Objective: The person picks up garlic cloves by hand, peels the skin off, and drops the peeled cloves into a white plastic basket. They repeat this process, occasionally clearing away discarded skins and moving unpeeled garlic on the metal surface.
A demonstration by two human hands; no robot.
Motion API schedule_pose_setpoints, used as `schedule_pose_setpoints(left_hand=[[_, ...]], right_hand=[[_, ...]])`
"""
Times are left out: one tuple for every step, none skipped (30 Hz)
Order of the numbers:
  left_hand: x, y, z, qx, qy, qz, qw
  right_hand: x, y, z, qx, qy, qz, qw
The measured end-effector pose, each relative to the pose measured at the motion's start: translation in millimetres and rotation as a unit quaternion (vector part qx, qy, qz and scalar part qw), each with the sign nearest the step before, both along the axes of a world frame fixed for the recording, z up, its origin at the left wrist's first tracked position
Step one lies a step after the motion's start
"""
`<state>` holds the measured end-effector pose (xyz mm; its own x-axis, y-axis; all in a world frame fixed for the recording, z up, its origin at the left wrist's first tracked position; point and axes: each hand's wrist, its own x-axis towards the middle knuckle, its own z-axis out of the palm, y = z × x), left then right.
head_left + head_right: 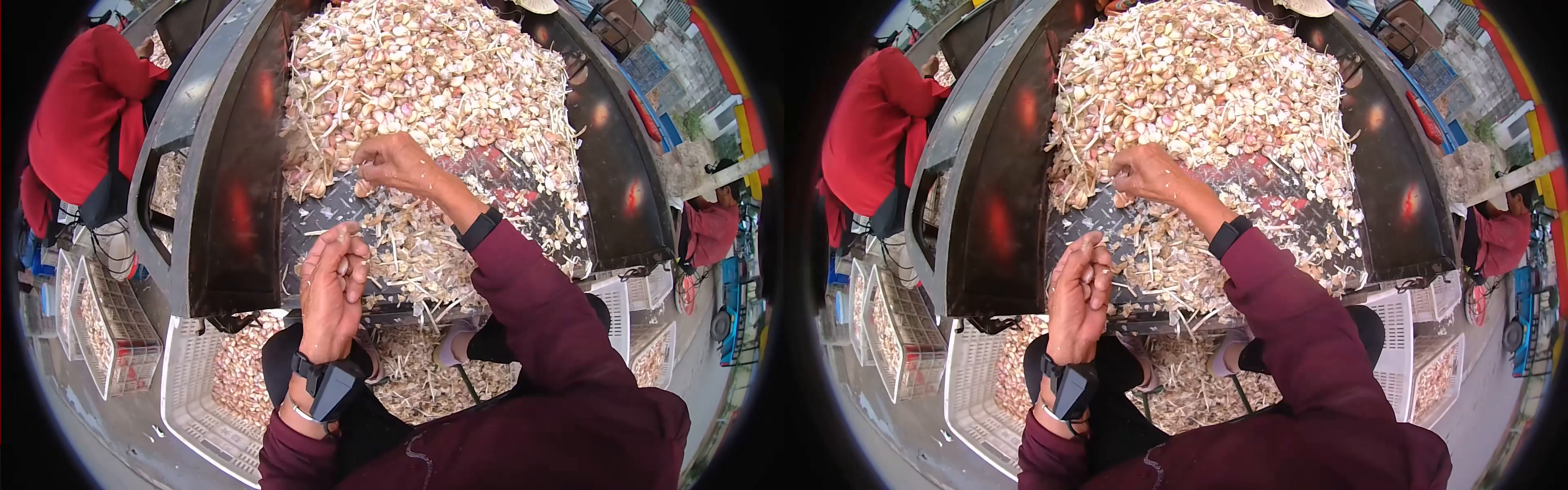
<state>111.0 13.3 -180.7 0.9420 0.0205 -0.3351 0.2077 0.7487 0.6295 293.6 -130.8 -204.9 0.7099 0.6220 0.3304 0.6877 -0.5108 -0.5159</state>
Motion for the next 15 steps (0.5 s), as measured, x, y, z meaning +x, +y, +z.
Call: schedule_pose_setpoints(left_hand=[[0.8, -1.7, 3.4, 0.031, -0.008, 0.020, 0.999], [0.6, -3.5, 5.3, 0.063, -0.014, 0.039, 0.997], [-0.1, -1.7, 3.4, 0.080, -0.038, 0.027, 0.996], [-1.1, -4.4, 7.2, 0.080, -0.037, 0.027, 0.996], [-2.0, -7.6, 14.0, 0.107, -0.052, 0.031, 0.992], [-3.1, -10.7, 18.0, 0.134, -0.067, 0.036, 0.988], [-4.1, -13.5, 18.8, 0.146, -0.063, 0.030, 0.987], [-7.4, -15.4, 19.7, 0.146, -0.062, 0.029, 0.987], [-11.1, -16.6, 21.2, 0.185, -0.093, 0.035, 0.978], [-13.7, -17.8, 22.8, 0.224, -0.125, 0.041, 0.966], [-15.4, -18.9, 24.1, 0.253, -0.131, 0.051, 0.957], [-18.5, -21.7, 29.3, 0.252, -0.132, 0.049, 0.957], [-22.2, -25.4, 37.8, 0.275, -0.155, 0.068, 0.946], [-25.5, -27.5, 44.2, 0.298, -0.178, 0.087, 0.934], [-29.1, -28.2, 46.6, 0.292, -0.187, 0.094, 0.933]], right_hand=[[-15.9, -3.7, 16.8, 0.091, 0.176, 0.017, 0.980], [-31.4, -7.1, 32.4, 0.179, 0.345, 0.032, 0.921], [-43.0, -10.6, 43.3, 0.218, 0.375, 0.070, 0.898], [-54.7, -14.5, 52.3, 0.218, 0.376, 0.069, 0.898], [-66.3, -17.7, 59.7, 0.243, 0.413, 0.098, 0.872], [-76.6, -19.4, 61.7, 0.269, 0.448, 0.127, 0.843], [-85.1, -19.3, 59.6, 0.306, 0.457, 0.142, 0.823], [-92.4, -21.4, 60.8, 0.306, 0.458, 0.142, 0.822], [-98.7, -24.6, 64.8, 0.319, 0.477, 0.143, 0.806], [-103.9, -27.5, 68.4, 0.332, 0.496, 0.144, 0.789], [-108.4, -29.5, 70.2, 0.340, 0.491, 0.136, 0.790], [-113.7, -30.5, 71.7, 0.341, 0.490, 0.135, 0.791], [-118.5, -31.4, 73.2, 0.393, 0.501, 0.142, 0.758], [-122.2, -32.3, 74.9, 0.443, 0.510, 0.149, 0.722], [-125.0, -32.9, 77.5, 0.455, 0.517, 0.157, 0.708]])
